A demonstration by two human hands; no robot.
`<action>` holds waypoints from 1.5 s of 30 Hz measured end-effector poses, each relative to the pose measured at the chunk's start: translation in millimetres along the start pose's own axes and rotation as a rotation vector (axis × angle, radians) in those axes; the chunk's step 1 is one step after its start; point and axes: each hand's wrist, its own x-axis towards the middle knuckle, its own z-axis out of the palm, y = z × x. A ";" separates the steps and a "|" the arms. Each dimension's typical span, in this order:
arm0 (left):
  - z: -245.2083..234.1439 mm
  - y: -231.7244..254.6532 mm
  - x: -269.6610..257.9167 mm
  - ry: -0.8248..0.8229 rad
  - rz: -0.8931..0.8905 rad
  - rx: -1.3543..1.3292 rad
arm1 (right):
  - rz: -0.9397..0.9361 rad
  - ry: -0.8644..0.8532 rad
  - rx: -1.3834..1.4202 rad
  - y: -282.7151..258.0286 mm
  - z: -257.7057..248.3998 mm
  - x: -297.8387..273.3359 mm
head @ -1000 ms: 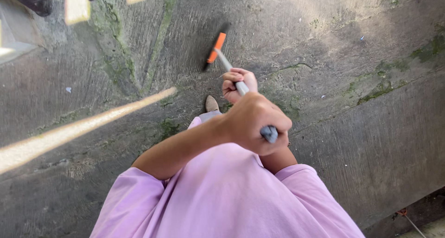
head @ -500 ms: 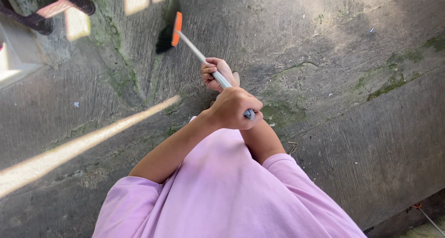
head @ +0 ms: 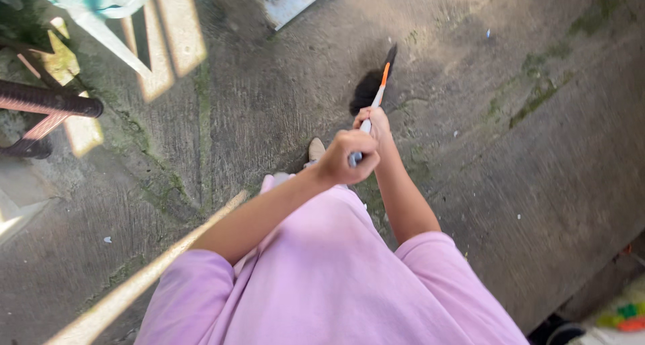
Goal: The person sweeps debris across a concrete floor using a broom.
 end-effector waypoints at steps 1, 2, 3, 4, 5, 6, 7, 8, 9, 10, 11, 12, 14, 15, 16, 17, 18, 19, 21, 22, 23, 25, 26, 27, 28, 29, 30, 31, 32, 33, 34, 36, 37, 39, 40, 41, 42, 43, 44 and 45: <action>0.0 1.9 2.3 -0.016 -0.011 -0.017 | -0.037 -0.041 0.014 -5.4 -0.8 -3.3; -2.2 3.4 12.4 -0.033 0.019 0.013 | -0.052 -0.032 0.029 -12.7 2.5 -11.9; -2.5 7.7 24.7 -0.048 0.051 0.042 | -0.051 -0.059 0.077 -16.3 9.6 -24.0; -1.9 17.3 33.3 -0.065 0.046 0.031 | -0.040 -0.086 0.128 -12.0 18.5 -40.3; -1.8 28.9 41.3 -0.095 0.138 0.062 | -0.047 -0.077 0.146 -9.9 28.9 -58.3; -5.3 38.4 51.0 -0.128 0.235 0.094 | 0.011 -0.148 0.243 -9.3 43.7 -72.4; -8.5 48.9 58.6 -0.148 0.236 0.084 | 0.068 -0.221 0.339 -7.0 59.0 -85.8; -8.9 60.4 65.1 -0.195 0.263 0.040 | 0.048 -0.220 0.356 -3.7 73.4 -99.2; -9.2 69.6 71.8 -0.243 0.289 -0.004 | 0.111 -0.254 0.414 2.9 87.9 -110.1; -8.6 75.6 78.0 -0.261 0.292 -0.021 | 0.177 -0.287 0.472 9.5 100.0 -118.4; -7.9 79.4 83.4 -0.292 0.294 0.015 | 0.159 -0.283 0.490 14.1 110.4 -124.1; -11.3 79.9 88.8 -0.323 0.298 0.061 | 0.246 -0.318 0.503 19.8 123.5 -124.2; -18.5 73.7 99.5 -0.353 0.278 0.047 | 0.326 -0.358 0.534 28.1 146.3 -114.5; -23.8 69.7 101.6 -0.363 0.252 0.041 | 0.406 -0.345 0.587 30.8 155.6 -104.4; -32.0 64.4 101.7 -0.383 0.255 0.034 | 0.481 -0.334 0.637 34.0 163.1 -91.3; -42.1 58.2 101.3 -0.406 0.227 0.074 | 0.469 -0.342 0.653 46.9 168.5 -78.7; -52.4 47.4 107.6 -0.426 0.210 0.120 | 0.466 -0.367 0.636 57.1 175.9 -62.7; -63.1 34.0 115.9 -0.443 0.223 0.120 | 0.463 -0.393 0.618 60.0 181.7 -44.1; -86.1 10.7 117.6 -0.439 0.199 -0.010 | 0.456 -0.346 0.610 65.6 186.0 -7.7; -93.5 -4.6 120.6 -0.457 0.198 -0.020 | 0.445 -0.293 0.581 61.6 184.9 10.6; -99.8 -20.1 124.2 -0.463 0.199 -0.011 | 0.434 -0.294 0.600 58.2 181.4 25.3; -107.8 -38.9 122.9 -0.483 0.194 -0.015 | 0.210 -0.183 0.556 50.3 168.0 41.0; -110.2 -47.8 122.7 -0.445 0.161 -0.081 | 0.198 -0.179 0.567 42.7 160.3 47.2; -112.5 -55.8 122.8 -0.408 0.126 -0.146 | 0.139 -0.123 0.565 35.4 151.5 51.3; -115.5 -62.9 124.2 -0.418 0.128 -0.152 | 0.084 -0.071 0.562 27.8 143.4 54.9; -117.9 -69.3 125.4 -0.369 0.095 -0.213 | 0.029 -0.017 0.558 19.9 133.4 57.8; -120.2 -74.3 123.3 -0.320 0.056 -0.270 | -0.019 0.038 0.556 16.6 121.4 60.1; -120.7 -80.0 122.4 -0.330 0.050 -0.274 | -0.066 0.093 0.553 11.9 108.3 62.2; -119.2 -88.3 127.2 -0.322 -0.019 -0.340 | -0.137 0.143 0.526 0.4 98.3 66.4; -116.9 -95.6 132.5 -0.314 -0.090 -0.405 | -0.208 0.192 0.499 -11.1 92.8 70.0; -113.7 -100.4 137.2 -0.325 -0.090 -0.406 | -0.300 0.330 0.556 -21.9 91.6 70.2; -106.0 -103.2 148.5 -0.240 -0.158 -0.356 | -0.391 0.471 0.620 -35.3 99.9 54.7; -105.9 -98.6 153.1 -0.250 -0.161 -0.357 | -0.385 0.444 0.627 -40.9 105.2 37.8; -103.0 -85.3 170.2 -0.231 0.093 -0.465 | -0.396 0.419 0.638 -56.5 122.5 2.0; -98.8 -75.6 179.2 -0.239 0.085 -0.470 | -0.393 0.329 0.632 -56.6 130.6 -18.2; -94.4 -65.6 188.2 -0.303 0.163 -0.470 | -0.391 0.239 0.624 -58.1 137.7 -37.0; -90.8 -54.9 194.1 -0.359 0.238 -0.471 | -0.387 0.250 0.631 -59.2 144.9 -52.5; -86.1 -43.7 198.6 -0.361 0.227 -0.477 | -0.300 0.173 0.692 -61.2 152.5 -63.8; -77.4 -36.2 209.2 -0.416 0.306 -0.483 | -0.227 0.078 0.745 -72.8 160.6 -68.9; -67.1 -29.7 219.1 -0.473 0.384 -0.489 | -0.238 0.073 0.743 -80.9 165.5 -73.3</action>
